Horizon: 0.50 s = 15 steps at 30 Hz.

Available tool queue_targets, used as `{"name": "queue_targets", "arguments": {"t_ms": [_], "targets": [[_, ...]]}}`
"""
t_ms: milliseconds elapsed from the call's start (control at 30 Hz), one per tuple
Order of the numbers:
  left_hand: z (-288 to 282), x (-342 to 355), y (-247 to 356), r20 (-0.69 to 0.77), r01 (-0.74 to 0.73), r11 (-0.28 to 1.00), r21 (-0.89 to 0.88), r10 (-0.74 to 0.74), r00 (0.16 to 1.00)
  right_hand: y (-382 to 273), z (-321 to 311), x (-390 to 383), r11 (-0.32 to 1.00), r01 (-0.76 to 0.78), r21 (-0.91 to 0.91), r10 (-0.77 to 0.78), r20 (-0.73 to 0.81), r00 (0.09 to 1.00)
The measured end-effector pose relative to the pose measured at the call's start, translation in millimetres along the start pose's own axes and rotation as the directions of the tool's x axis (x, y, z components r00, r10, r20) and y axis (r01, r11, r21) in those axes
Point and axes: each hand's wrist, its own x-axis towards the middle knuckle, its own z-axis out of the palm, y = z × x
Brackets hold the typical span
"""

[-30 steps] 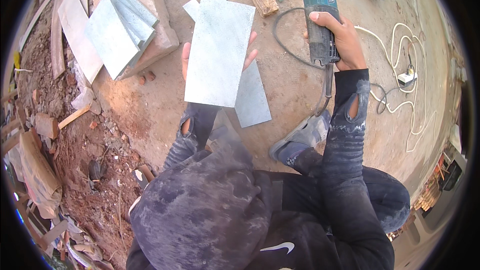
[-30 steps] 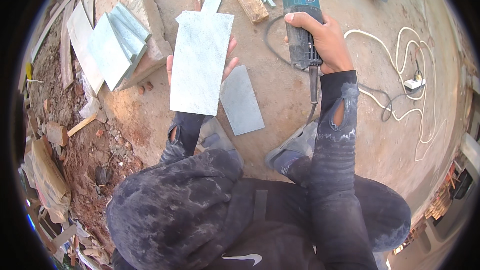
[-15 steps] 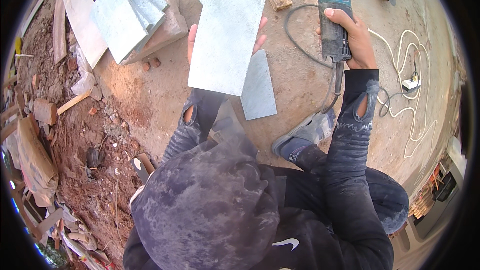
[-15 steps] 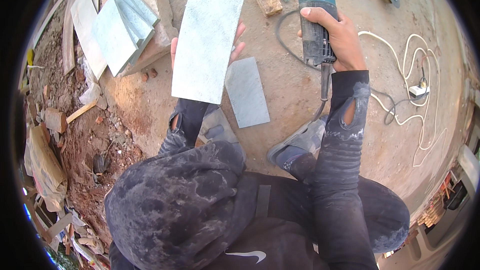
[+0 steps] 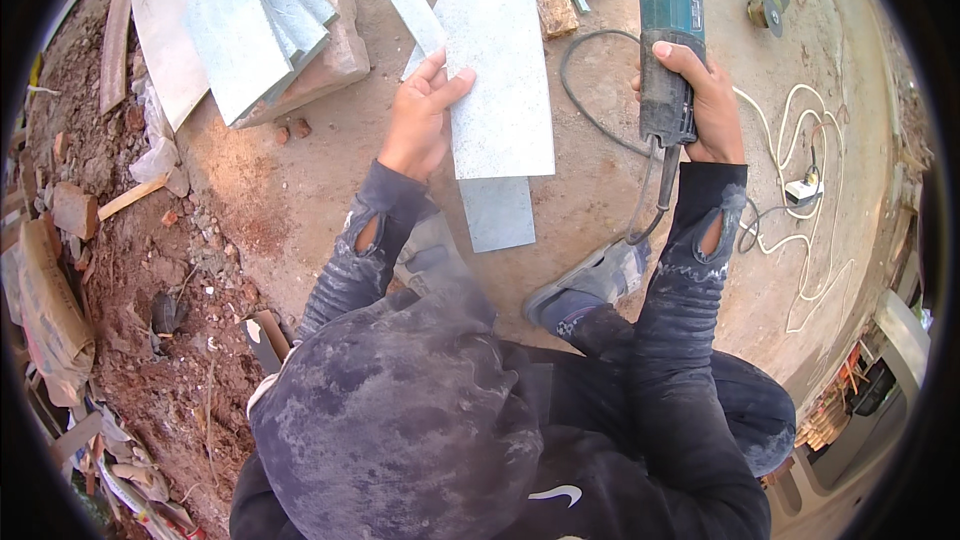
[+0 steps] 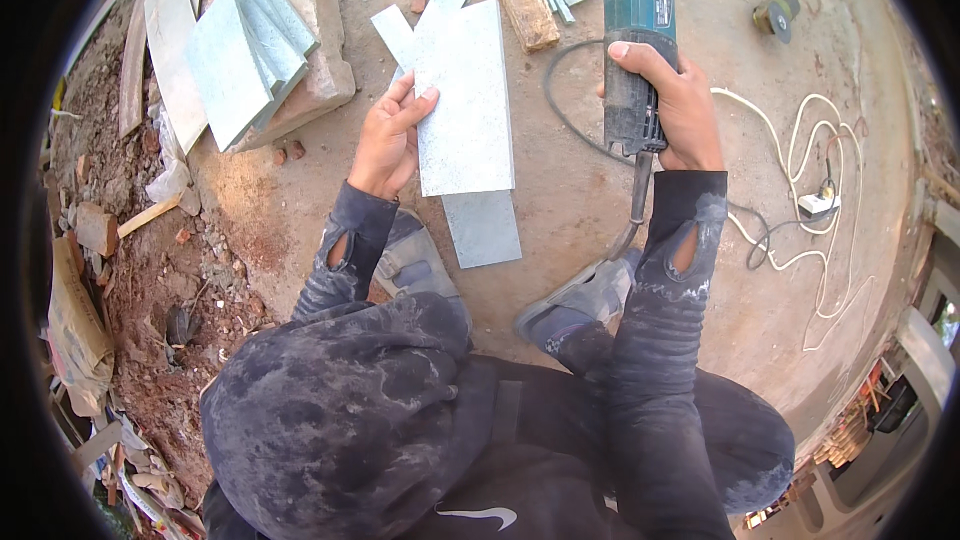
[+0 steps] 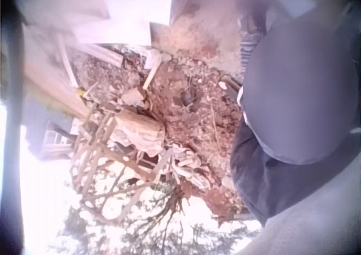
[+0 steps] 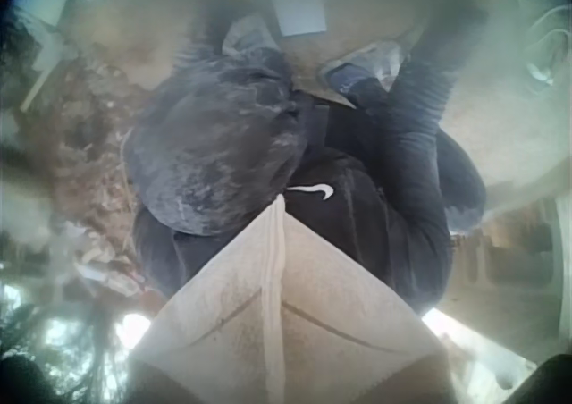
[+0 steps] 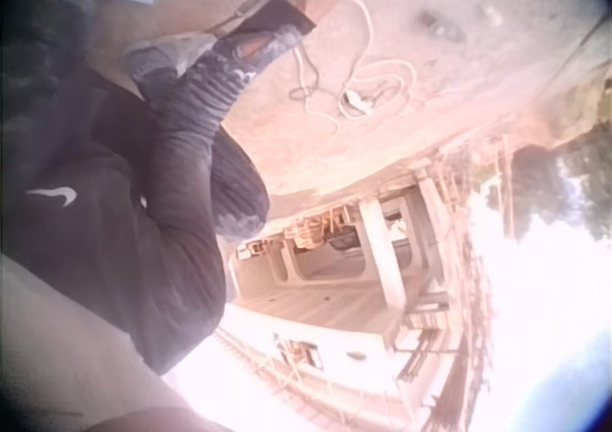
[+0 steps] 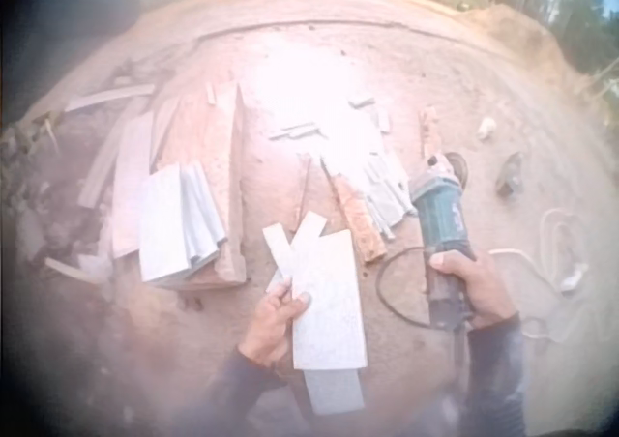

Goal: The person cuts tiles using an angle grinder. The person picks up a tile, holds it with one hand, and uses the angle grinder to cut along the edge.

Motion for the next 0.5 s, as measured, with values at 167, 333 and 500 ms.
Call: {"name": "queue_targets", "arguments": {"t_ms": [167,333,500], "targets": [[-5.1,6.3,10.5,0.008,-0.104,0.994,0.045,0.104,0.995,2.4,-7.5,3.8,1.000,0.005,-0.024,-0.005,0.012,1.000],[-4.9,6.4,13.1,-0.028,-0.090,0.996,0.022,0.091,0.995,3.7,-6.8,2.8,0.999,0.029,-0.015,-0.029,0.011,1.000],[-6.9,4.9,13.7,0.006,-0.076,0.997,0.005,0.076,0.997,0.0,-2.3,-0.5,1.000,-0.010,-0.011,0.010,-0.002,1.000]]}}
